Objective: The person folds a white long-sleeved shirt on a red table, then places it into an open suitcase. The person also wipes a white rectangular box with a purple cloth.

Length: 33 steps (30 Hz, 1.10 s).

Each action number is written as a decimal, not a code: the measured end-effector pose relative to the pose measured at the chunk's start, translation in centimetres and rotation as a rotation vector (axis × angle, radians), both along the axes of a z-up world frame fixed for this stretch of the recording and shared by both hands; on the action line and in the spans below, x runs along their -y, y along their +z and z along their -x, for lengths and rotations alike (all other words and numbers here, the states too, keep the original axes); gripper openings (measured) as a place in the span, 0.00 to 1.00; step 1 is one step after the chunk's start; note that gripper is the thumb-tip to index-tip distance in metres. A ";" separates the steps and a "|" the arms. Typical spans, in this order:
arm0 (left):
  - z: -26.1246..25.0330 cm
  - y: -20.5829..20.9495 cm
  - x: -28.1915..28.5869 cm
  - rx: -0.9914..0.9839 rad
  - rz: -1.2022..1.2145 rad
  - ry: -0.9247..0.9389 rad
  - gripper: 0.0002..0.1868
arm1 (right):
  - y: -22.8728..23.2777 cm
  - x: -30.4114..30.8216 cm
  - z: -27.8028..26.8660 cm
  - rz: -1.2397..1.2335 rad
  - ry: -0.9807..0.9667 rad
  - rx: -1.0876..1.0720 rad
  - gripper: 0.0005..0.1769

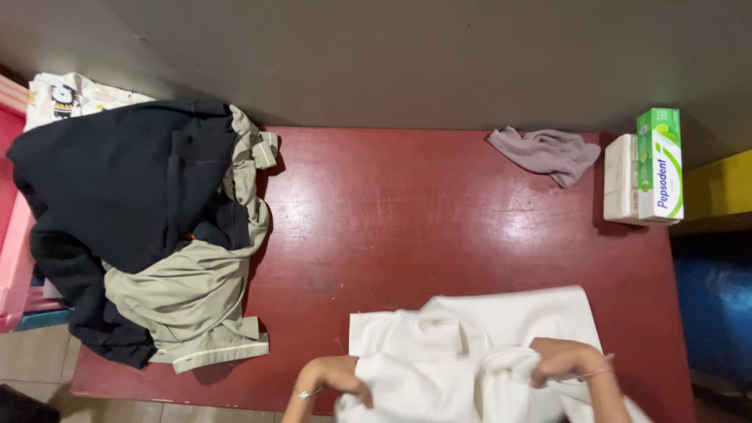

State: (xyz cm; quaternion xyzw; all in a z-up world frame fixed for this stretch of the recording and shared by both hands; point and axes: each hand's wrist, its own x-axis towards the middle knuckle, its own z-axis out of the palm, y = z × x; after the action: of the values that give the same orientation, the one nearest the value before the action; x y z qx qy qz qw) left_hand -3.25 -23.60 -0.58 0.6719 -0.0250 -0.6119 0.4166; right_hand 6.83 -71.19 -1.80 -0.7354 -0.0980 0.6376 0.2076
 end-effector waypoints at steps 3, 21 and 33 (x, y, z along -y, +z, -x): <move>-1.7 4.9 -4.3 0.136 0.212 0.036 0.28 | 4.3 0.3 -2.5 0.016 -0.070 0.075 0.20; -8.4 1.7 -3.9 0.450 -0.797 0.634 0.36 | 2.7 -12.8 -2.5 0.168 -0.330 1.546 0.25; -10.3 -0.3 -6.3 0.932 -0.290 1.167 0.15 | -2.2 -9.4 -0.2 0.330 -0.372 1.248 0.29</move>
State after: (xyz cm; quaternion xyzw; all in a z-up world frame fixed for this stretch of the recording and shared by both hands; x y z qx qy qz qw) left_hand 7.05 -17.28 -0.87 0.8131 0.2414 0.0574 0.5265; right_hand 7.03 -61.76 -3.95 -0.9928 0.0275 0.0533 0.1033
